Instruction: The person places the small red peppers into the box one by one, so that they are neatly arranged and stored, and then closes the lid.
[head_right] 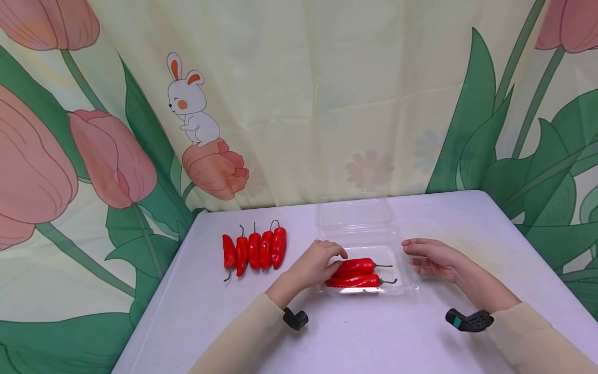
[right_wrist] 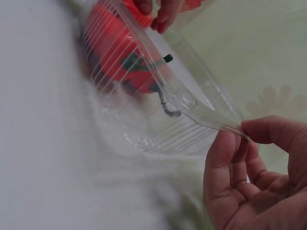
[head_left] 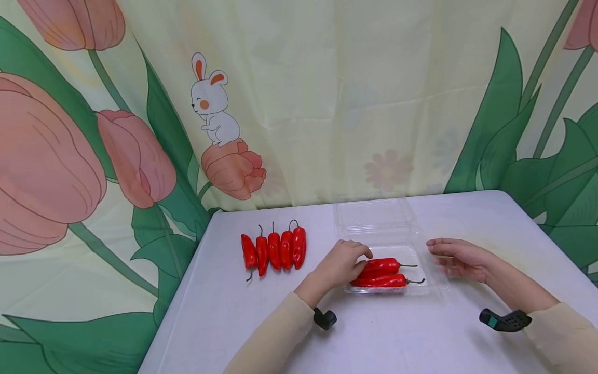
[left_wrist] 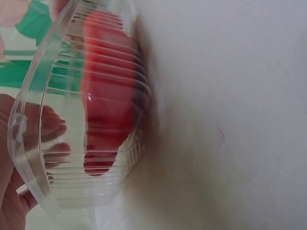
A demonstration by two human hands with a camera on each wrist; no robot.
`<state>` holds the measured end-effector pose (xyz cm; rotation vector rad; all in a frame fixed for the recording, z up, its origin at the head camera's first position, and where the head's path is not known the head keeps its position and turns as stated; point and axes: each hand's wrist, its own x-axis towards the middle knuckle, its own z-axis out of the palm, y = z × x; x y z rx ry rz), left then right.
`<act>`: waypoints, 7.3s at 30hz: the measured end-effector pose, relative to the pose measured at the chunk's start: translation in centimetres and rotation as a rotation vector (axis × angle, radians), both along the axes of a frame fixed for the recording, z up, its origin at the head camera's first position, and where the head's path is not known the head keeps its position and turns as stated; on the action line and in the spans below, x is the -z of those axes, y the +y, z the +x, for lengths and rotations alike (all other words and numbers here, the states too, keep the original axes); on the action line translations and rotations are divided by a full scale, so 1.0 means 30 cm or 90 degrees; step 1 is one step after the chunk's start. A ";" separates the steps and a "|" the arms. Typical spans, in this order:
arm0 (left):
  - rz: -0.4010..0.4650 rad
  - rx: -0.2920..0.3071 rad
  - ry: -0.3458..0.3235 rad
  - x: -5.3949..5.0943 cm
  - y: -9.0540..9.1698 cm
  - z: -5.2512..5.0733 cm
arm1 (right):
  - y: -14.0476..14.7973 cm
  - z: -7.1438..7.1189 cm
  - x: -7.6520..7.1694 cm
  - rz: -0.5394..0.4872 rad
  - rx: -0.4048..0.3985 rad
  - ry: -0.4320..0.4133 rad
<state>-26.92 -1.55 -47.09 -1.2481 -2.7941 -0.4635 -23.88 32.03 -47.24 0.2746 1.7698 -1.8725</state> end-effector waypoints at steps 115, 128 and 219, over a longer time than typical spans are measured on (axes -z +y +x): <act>0.097 -0.365 0.056 0.057 -0.331 -0.058 | -0.003 -0.001 0.007 0.022 -0.010 0.017; 0.004 -0.445 0.104 0.073 -0.344 -0.078 | 0.000 0.003 0.004 0.024 -0.004 0.017; 0.106 -0.406 -0.071 0.111 -0.273 -0.045 | -0.012 0.004 0.002 0.006 0.011 0.014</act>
